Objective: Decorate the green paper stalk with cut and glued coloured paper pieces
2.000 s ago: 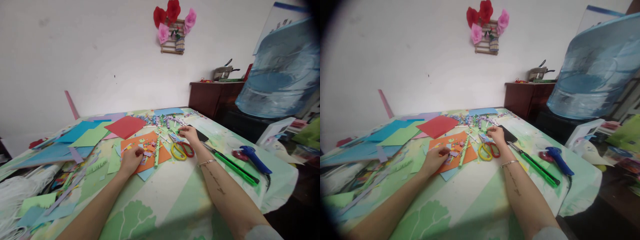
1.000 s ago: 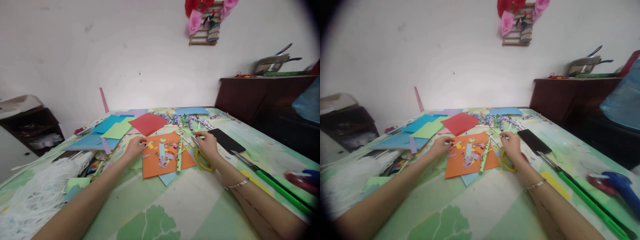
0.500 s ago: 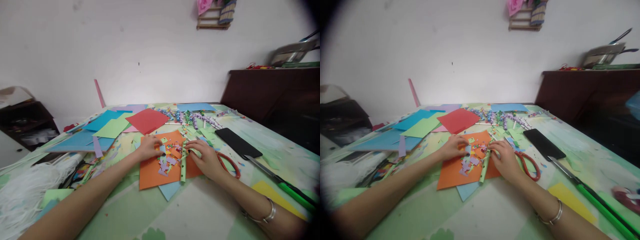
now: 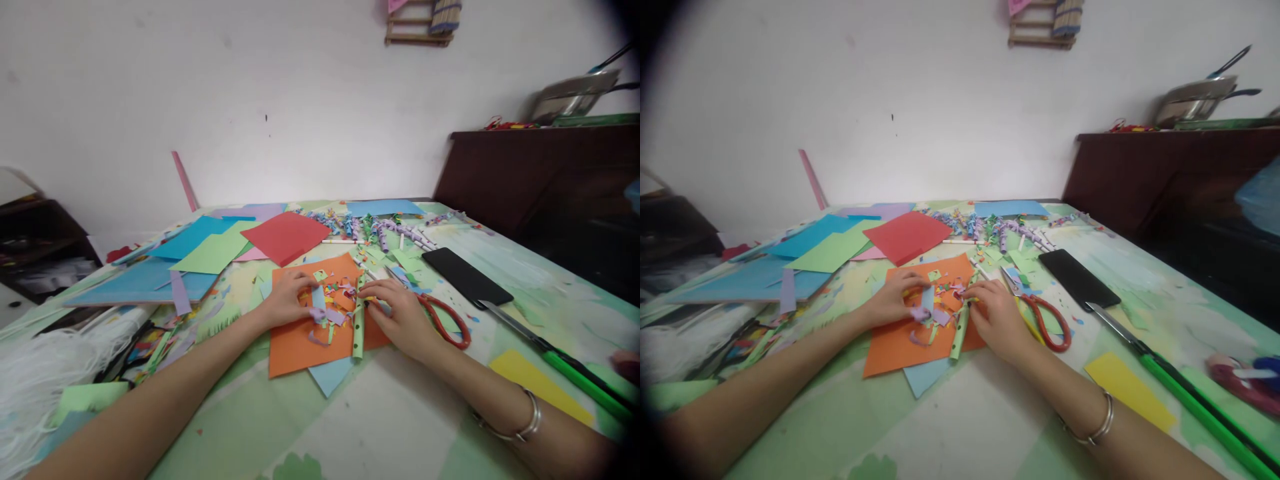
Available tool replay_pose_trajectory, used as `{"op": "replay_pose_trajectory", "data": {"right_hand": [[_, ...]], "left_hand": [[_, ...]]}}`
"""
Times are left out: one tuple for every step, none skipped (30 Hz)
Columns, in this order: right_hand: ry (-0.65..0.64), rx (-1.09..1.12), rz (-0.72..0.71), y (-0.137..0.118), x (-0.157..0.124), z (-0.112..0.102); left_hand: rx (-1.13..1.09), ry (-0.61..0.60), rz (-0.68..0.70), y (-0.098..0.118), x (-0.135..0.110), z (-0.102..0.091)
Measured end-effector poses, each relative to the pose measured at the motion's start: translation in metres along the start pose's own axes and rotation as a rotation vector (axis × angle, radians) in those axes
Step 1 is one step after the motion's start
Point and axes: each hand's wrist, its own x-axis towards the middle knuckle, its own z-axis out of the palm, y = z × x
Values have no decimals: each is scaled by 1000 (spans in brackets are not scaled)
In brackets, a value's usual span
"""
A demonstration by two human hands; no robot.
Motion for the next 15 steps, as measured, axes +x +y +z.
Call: {"op": "replay_pose_trajectory", "data": {"right_hand": [[-15, -4, 0, 0, 0, 0], [-31, -7, 2, -1, -1, 0], [-39, -11, 3, -1, -1, 0], [-41, -16, 3, -1, -1, 0], [-37, -22, 2, -1, -1, -1], [-27, -29, 3, -1, -1, -2], [-18, -34, 8, -1, 0, -2], [-17, -36, 18, -1, 2, -3], [-30, -41, 36, -1, 4, -3], [-53, -48, 60, -1, 7, -2], [-81, -58, 84, -2, 11, -1], [-109, -72, 104, -3, 15, 1], [-131, -85, 118, -5, 18, 4], [-144, -96, 126, -6, 22, 8], [-149, -99, 131, -8, 25, 12]], "left_hand": [[-7, 9, 3, 0, 0, 1], [-19, 19, 8, -1, 0, 1], [-36, 29, 13, -1, 1, 1], [-58, 39, 12, -1, 1, 1], [-86, 49, 2, -1, 1, 1], [-120, 61, -23, -2, 2, 0], [-163, 83, -66, -2, 2, -1], [-211, 110, -118, -1, 1, -2], [-254, 141, -169, -1, 1, -4], [-295, 171, -211, 1, 1, -5], [-336, 190, -245, 3, 0, -7], [-379, 198, -272, 6, -1, -10], [-423, 191, -291, 10, -2, -12], [-468, 174, -308, 14, -4, -13], [-511, 156, -331, 19, -5, -15]]}}
